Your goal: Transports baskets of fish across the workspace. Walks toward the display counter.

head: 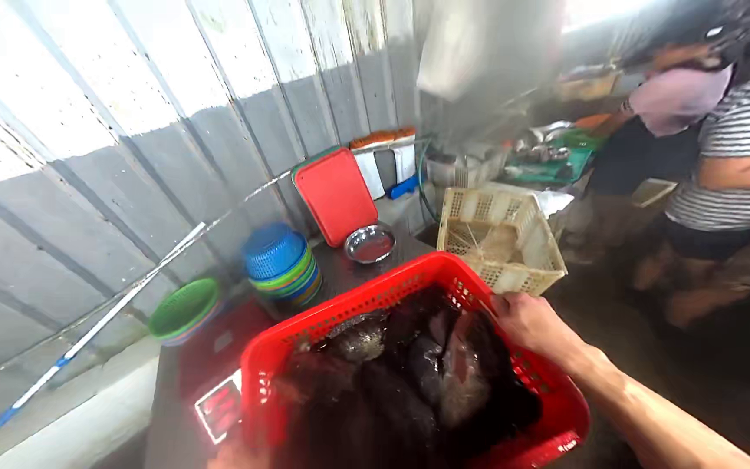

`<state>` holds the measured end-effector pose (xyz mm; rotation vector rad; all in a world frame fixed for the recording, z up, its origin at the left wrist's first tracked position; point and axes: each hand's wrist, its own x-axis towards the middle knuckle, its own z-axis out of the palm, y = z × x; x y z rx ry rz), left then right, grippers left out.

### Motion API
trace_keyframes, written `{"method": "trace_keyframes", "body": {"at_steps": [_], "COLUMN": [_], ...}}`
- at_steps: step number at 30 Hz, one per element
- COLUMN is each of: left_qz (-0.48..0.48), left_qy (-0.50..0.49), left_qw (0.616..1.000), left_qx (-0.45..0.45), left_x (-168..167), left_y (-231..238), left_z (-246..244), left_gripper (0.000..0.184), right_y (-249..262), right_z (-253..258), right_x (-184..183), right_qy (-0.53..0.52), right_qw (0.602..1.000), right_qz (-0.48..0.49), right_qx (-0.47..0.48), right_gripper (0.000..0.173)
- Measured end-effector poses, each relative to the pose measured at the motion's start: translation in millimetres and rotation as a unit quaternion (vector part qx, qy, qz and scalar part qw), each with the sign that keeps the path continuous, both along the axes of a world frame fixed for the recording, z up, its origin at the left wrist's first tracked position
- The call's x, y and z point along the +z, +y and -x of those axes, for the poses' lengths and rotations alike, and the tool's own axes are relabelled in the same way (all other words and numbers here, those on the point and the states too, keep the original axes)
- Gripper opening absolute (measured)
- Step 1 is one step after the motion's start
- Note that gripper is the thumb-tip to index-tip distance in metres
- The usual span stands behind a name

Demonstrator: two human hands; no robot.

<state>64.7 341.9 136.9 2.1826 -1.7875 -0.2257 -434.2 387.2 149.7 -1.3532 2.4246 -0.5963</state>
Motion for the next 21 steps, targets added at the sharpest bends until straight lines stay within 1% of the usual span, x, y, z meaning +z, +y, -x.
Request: {"method": "trace_keyframes", "body": {"at_steps": [3,5,9,12,14,16,18,20,21], "left_qz": [0.008,0.008,-0.052,-0.072,-0.075,-0.092,-0.072,-0.038,-0.041], "left_qy": [0.007,0.012,-0.001,-0.019,-0.041,-0.053,-0.061,-0.071,-0.071], "left_qw": [0.998,0.995,0.987,0.980,0.972,0.965,0.966,0.968,0.968], "left_qx": [-0.061,-0.094,-0.152,-0.186,-0.218,-0.239,-0.242,-0.238,-0.236], "left_x": [-4,3,25,34,28,19,16,18,21], "left_y": [-63,-105,-195,-271,-323,-369,-396,-406,-408], "left_z": [25,42,87,104,111,111,106,100,97], "left_gripper": [0.042,0.042,0.047,0.050,0.054,0.057,0.058,0.058,0.058], "right_y": [-3,-8,-13,-27,-38,-54,-70,-80,-84], "right_z": [18,27,37,30,20,8,0,-6,-12], "right_x": [-4,-16,-30,-23,-15,-9,-12,-22,-26], "right_qy": [0.004,-0.007,-0.035,-0.060,-0.067,-0.070,-0.066,-0.057,-0.054], "right_qw": [0.998,0.993,0.982,0.973,0.969,0.968,0.971,0.973,0.972], "right_qz": [-0.004,-0.009,-0.014,-0.014,0.018,0.064,0.089,0.111,0.126], "right_qx": [-0.067,-0.114,-0.183,-0.222,-0.237,-0.233,-0.212,-0.194,-0.191], "right_gripper": [0.046,0.047,0.050,0.052,0.053,0.052,0.051,0.056,0.055]}}
